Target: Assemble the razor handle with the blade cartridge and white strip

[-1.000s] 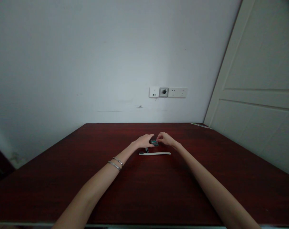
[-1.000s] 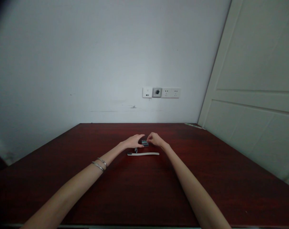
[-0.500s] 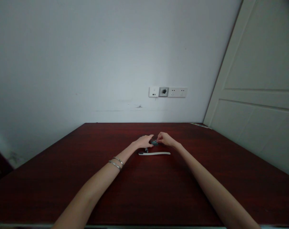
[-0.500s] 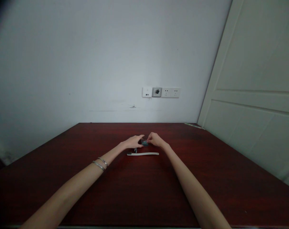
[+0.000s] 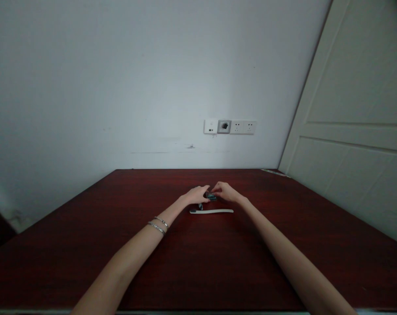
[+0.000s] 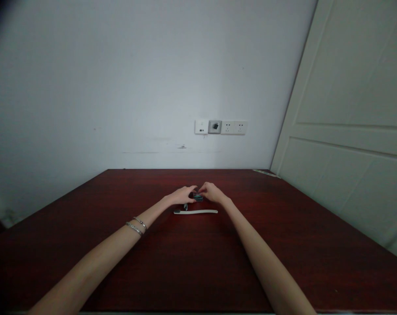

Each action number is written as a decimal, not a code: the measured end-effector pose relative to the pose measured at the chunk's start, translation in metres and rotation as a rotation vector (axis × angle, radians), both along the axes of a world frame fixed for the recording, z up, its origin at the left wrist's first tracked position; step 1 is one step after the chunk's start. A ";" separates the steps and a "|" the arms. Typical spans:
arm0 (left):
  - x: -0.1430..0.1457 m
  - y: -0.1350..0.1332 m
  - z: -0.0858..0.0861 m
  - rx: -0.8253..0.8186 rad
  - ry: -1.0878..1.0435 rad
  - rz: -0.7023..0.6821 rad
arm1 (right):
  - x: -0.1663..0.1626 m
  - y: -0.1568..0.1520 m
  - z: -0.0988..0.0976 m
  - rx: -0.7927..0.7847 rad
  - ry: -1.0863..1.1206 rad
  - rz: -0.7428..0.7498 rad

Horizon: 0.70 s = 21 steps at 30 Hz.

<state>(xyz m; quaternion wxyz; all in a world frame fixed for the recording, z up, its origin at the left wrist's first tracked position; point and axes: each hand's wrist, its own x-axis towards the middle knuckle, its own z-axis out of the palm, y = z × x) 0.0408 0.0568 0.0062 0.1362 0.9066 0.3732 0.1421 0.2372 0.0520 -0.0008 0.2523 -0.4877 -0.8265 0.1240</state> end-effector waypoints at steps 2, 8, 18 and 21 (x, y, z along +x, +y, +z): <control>0.000 0.000 0.000 0.003 -0.003 -0.001 | -0.002 -0.001 0.001 -0.004 0.000 -0.008; 0.000 -0.006 0.009 0.065 -0.066 -0.052 | -0.001 -0.003 0.005 0.050 -0.005 -0.068; -0.062 0.006 0.047 0.105 -0.463 0.214 | -0.060 -0.030 0.026 -0.131 0.022 -0.164; -0.083 0.009 0.050 0.127 -0.462 0.274 | -0.079 -0.037 0.025 -0.085 -0.115 -0.264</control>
